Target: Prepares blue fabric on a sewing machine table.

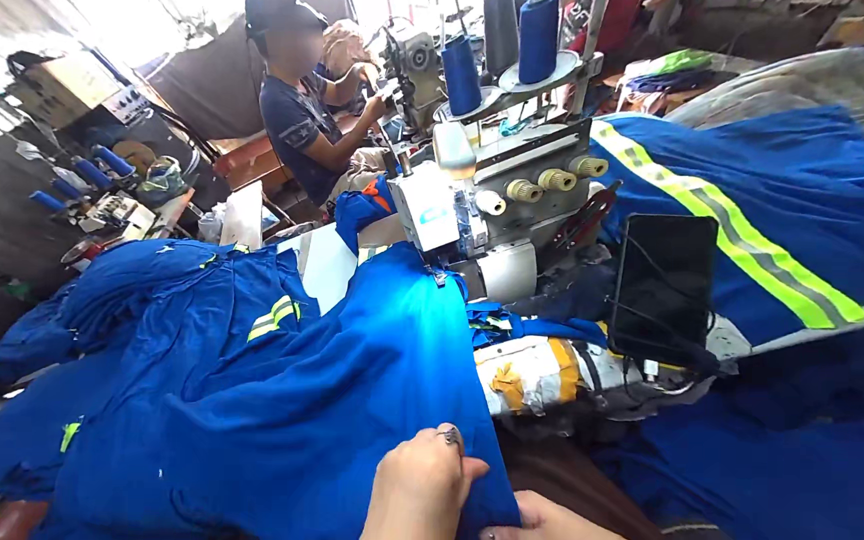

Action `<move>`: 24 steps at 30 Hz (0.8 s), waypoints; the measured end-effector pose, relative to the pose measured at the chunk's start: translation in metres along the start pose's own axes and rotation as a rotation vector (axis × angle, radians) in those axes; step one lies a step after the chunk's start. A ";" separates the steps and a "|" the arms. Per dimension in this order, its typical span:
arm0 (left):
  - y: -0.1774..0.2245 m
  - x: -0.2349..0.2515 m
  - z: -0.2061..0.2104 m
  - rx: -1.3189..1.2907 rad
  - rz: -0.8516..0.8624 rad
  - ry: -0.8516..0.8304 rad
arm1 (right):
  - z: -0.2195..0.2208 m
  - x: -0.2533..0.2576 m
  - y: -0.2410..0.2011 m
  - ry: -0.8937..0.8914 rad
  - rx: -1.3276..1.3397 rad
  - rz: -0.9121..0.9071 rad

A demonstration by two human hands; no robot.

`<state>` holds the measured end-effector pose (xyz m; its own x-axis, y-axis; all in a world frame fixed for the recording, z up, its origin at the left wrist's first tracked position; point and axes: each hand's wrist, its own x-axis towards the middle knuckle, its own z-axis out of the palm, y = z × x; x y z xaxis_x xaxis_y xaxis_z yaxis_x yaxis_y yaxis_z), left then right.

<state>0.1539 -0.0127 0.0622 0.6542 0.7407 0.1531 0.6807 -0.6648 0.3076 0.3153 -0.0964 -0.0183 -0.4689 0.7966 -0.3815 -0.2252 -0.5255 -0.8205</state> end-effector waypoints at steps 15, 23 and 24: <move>-0.001 0.100 0.028 0.099 -0.057 0.403 | -0.037 0.045 -0.060 0.324 0.037 -0.350; -0.006 0.045 0.037 -0.127 -0.023 0.476 | -0.034 0.046 -0.040 0.281 0.036 -0.365; -0.012 0.026 0.036 -0.157 -0.055 0.500 | -0.034 0.041 -0.033 0.230 0.006 -0.334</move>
<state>0.1741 0.0112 0.0290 0.3558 0.7552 0.5506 0.6265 -0.6298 0.4591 0.3329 -0.0367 -0.0214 -0.1656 0.9696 -0.1802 -0.3380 -0.2275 -0.9132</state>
